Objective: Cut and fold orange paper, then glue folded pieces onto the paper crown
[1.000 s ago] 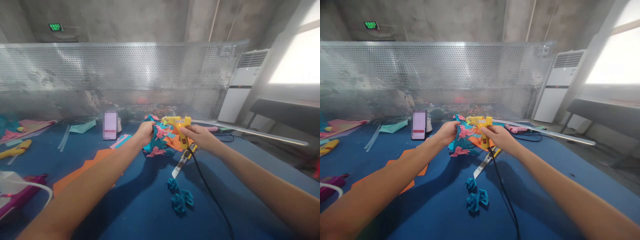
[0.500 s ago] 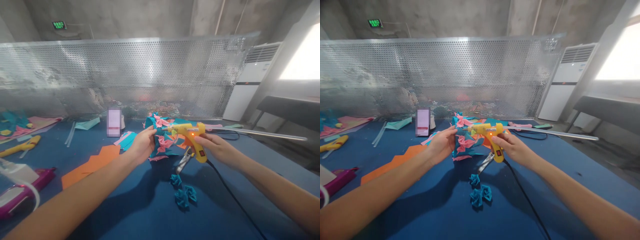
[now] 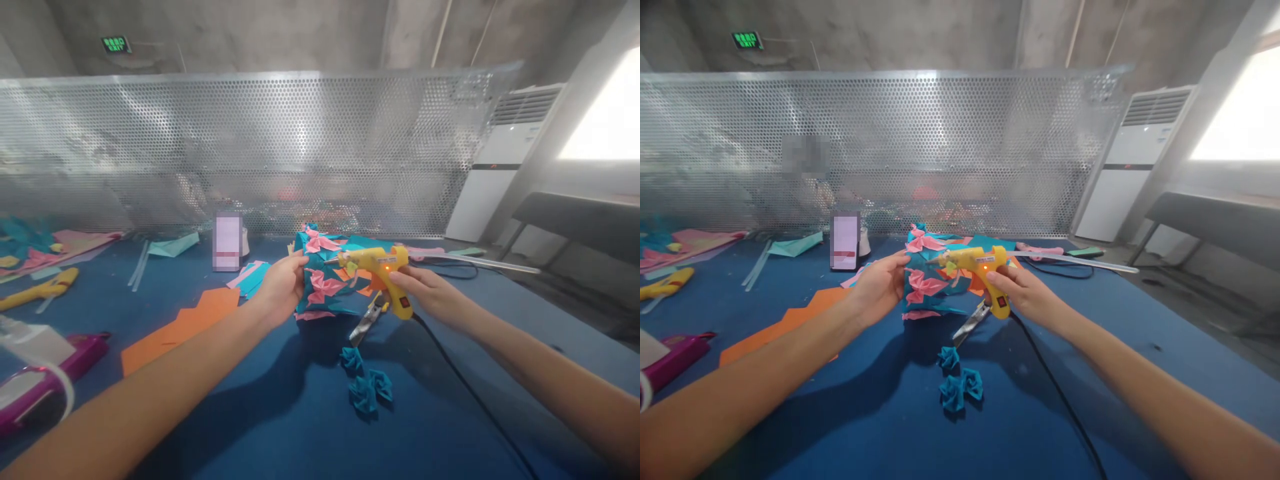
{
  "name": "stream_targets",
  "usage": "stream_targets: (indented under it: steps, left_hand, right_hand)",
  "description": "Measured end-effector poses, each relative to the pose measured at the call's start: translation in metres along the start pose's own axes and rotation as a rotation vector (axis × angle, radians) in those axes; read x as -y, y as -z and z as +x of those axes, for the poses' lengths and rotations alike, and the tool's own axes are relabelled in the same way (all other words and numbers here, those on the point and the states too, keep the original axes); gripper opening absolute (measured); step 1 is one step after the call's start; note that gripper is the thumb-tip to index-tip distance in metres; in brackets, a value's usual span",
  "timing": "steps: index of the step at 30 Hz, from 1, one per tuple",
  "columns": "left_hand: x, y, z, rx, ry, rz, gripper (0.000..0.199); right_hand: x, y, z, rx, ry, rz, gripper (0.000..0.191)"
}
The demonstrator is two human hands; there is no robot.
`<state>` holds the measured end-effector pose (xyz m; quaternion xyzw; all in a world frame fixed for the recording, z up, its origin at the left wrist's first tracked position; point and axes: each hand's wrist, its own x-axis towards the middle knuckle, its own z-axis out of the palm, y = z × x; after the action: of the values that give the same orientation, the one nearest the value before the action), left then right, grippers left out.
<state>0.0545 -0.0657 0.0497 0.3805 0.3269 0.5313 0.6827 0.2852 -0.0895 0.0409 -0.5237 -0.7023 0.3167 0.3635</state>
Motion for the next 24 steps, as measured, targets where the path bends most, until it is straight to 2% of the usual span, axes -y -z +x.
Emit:
stream_targets:
  steps: [7,10,14,18,24]
  left_hand:
    - [0.013,0.007,-0.009,0.018,-0.059,-0.068,0.02]
    - [0.017,0.01,-0.013,0.047,-0.109,-0.068,0.019]
    - [0.02,0.015,-0.015,0.013,-0.177,-0.083,0.019]
    - [0.024,0.023,-0.013,-0.018,-0.196,-0.062,0.019]
    - [0.032,0.027,-0.013,-0.07,-0.149,-0.037,0.026]
  right_hand:
    - [-0.012,0.011,0.003,-0.089,-0.037,-0.007,0.043]
    - [-0.02,0.012,0.004,-0.007,-0.075,0.06,0.048]
    - [-0.033,0.017,0.007,0.171,-0.153,0.096,0.052]
    - [-0.038,0.023,0.008,0.163,-0.219,-0.126,0.05]
    - [-0.045,0.023,0.012,0.164,-0.27,-0.564,0.065]
